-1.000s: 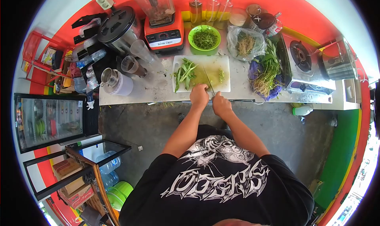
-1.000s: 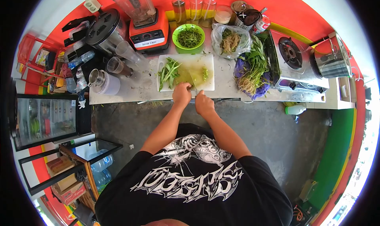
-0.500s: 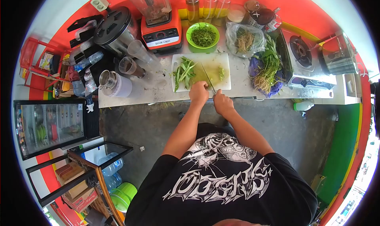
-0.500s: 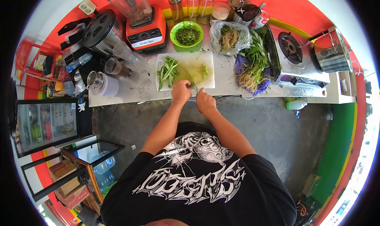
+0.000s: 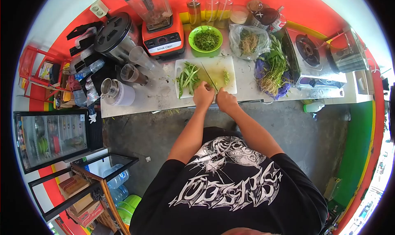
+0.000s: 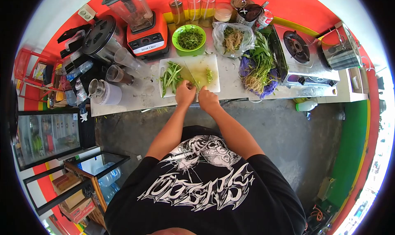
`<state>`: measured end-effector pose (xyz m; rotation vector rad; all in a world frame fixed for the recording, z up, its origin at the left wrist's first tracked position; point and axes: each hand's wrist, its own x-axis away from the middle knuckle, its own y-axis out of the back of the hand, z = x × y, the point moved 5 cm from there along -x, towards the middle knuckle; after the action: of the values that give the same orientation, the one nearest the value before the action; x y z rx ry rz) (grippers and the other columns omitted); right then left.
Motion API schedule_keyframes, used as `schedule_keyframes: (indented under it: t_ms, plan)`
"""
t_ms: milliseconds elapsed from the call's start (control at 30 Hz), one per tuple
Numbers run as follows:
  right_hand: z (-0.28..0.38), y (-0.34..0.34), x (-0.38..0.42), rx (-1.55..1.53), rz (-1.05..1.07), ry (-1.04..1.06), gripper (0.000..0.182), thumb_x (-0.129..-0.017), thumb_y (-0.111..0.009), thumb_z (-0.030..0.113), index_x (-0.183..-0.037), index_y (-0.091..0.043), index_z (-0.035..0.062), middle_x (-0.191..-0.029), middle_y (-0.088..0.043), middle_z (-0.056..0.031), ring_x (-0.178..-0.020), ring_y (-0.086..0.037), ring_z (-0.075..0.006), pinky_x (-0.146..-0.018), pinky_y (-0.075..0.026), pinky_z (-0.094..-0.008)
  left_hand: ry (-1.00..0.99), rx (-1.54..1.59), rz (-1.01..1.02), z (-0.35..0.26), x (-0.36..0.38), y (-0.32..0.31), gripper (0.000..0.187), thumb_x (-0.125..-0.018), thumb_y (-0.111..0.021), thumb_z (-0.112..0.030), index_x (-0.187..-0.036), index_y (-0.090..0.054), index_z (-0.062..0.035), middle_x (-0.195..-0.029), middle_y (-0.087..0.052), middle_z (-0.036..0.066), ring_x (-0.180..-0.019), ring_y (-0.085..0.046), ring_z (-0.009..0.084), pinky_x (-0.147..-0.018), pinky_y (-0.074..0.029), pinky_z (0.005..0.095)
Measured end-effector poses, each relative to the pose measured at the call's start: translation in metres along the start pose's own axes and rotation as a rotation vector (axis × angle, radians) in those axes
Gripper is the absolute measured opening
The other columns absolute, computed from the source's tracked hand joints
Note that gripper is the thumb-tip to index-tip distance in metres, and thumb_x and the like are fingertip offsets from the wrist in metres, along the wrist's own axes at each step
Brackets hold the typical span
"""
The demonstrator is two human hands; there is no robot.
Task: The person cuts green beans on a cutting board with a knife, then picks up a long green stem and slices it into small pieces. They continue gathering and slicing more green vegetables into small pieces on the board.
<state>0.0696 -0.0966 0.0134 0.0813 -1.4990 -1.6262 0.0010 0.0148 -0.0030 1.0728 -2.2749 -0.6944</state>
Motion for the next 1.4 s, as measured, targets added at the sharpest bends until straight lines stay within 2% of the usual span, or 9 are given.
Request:
schedule_keyframes:
  t_ms: [100,167,267,533,767,833,1133,1200,1400]
  plan:
    - [0.001,-0.002,0.002,-0.011,0.000,-0.005,0.026,-0.092,-0.057,0.008,-0.114,-0.049,-0.0030,-0.110,-0.069,-0.0288,-0.105,-0.069,-0.0434,-0.091,-0.055,-0.0501,0.044,-0.029,-0.065,0.000,0.002,0.005,0.022,-0.082,-0.073,-0.024,-0.100,-0.071,-0.0139,-0.089,-0.073,0.004,-0.087,-0.071,0.0305,-0.074,-0.054,0.0444]
    - [-0.001,-0.002,0.003,-0.016,0.001,-0.015,0.025,-0.092,-0.056,0.009,-0.114,-0.049,-0.0030,-0.110,-0.069,-0.0289,-0.105,-0.069,-0.0436,-0.091,-0.055,-0.0506,-0.089,-0.051,-0.119,0.000,0.001,0.003,0.013,-0.086,-0.069,-0.021,-0.096,-0.069,-0.0131,-0.094,-0.070,0.005,-0.093,-0.068,0.0317,-0.076,-0.053,0.0473]
    - [-0.003,-0.005,0.006,-0.005,0.011,-0.017,0.025,-0.093,-0.056,0.011,-0.113,-0.048,-0.0028,-0.110,-0.069,-0.0292,-0.104,-0.069,-0.0435,-0.089,-0.056,-0.0505,-0.177,-0.099,-0.129,-0.005,0.001,0.001,0.010,-0.085,-0.069,-0.015,-0.095,-0.070,-0.0112,-0.097,-0.066,0.008,-0.095,-0.065,0.0331,-0.077,-0.052,0.0479]
    - [0.007,0.001,-0.013,0.001,-0.057,0.046,0.026,-0.094,-0.057,0.012,-0.112,-0.048,-0.0039,-0.103,-0.071,-0.0272,-0.102,-0.070,-0.0426,-0.087,-0.057,-0.0490,-0.341,-0.123,-0.165,-0.002,-0.002,0.000,0.008,-0.083,-0.068,-0.009,-0.091,-0.071,-0.0079,-0.096,-0.066,0.011,-0.095,-0.063,0.0368,-0.080,-0.052,0.0473]
    - [0.011,-0.004,0.006,-0.029,0.009,0.041,0.028,-0.092,-0.059,0.010,-0.114,-0.048,-0.0043,-0.107,-0.070,-0.0298,-0.103,-0.070,-0.0429,-0.088,-0.056,-0.0492,-0.437,-0.077,-0.197,0.002,0.004,-0.001,0.012,-0.084,-0.064,-0.008,-0.092,-0.072,-0.0045,-0.093,-0.068,0.016,-0.091,-0.064,0.0394,-0.079,-0.051,0.0492]
    - [0.007,-0.010,0.005,-0.031,-0.016,-0.015,0.027,-0.092,-0.060,0.012,-0.112,-0.050,-0.0039,-0.109,-0.069,-0.0295,-0.104,-0.069,-0.0432,-0.089,-0.056,-0.0497,-0.416,-0.092,-0.201,0.002,0.002,-0.002,0.012,-0.084,-0.063,-0.007,-0.092,-0.072,-0.0044,-0.092,-0.068,0.016,-0.090,-0.064,0.0394,-0.079,-0.051,0.0488]
    - [0.010,0.001,-0.017,-0.071,-0.001,0.056,0.028,-0.097,-0.056,0.017,-0.114,-0.048,-0.0039,-0.108,-0.069,-0.0288,-0.104,-0.068,-0.0450,-0.089,-0.055,-0.0502,-0.338,-0.027,-0.066,0.003,-0.002,0.000,0.009,-0.086,-0.062,-0.006,-0.089,-0.070,-0.0045,-0.096,-0.067,0.015,-0.091,-0.064,0.0407,-0.078,-0.051,0.0499]
    - [0.006,-0.009,-0.003,-0.054,-0.001,0.029,0.028,-0.097,-0.056,0.017,-0.114,-0.048,-0.0039,-0.107,-0.070,-0.0287,-0.104,-0.068,-0.0447,-0.089,-0.056,-0.0500,-0.328,-0.001,-0.155,0.001,-0.002,0.001,0.006,-0.083,-0.065,-0.004,-0.086,-0.070,-0.0032,-0.090,-0.065,0.015,-0.085,-0.064,0.0379,-0.075,-0.051,0.0465]
    - [0.009,-0.012,-0.015,-0.063,-0.024,0.011,0.028,-0.095,-0.057,0.014,-0.113,-0.048,-0.0048,-0.106,-0.070,-0.0286,-0.103,-0.069,-0.0446,-0.088,-0.056,-0.0496,-0.358,-0.068,-0.087,0.003,-0.013,0.001,0.006,-0.083,-0.065,-0.004,-0.086,-0.070,-0.0047,-0.092,-0.065,0.014,-0.090,-0.064,0.0384,-0.075,-0.052,0.0482]
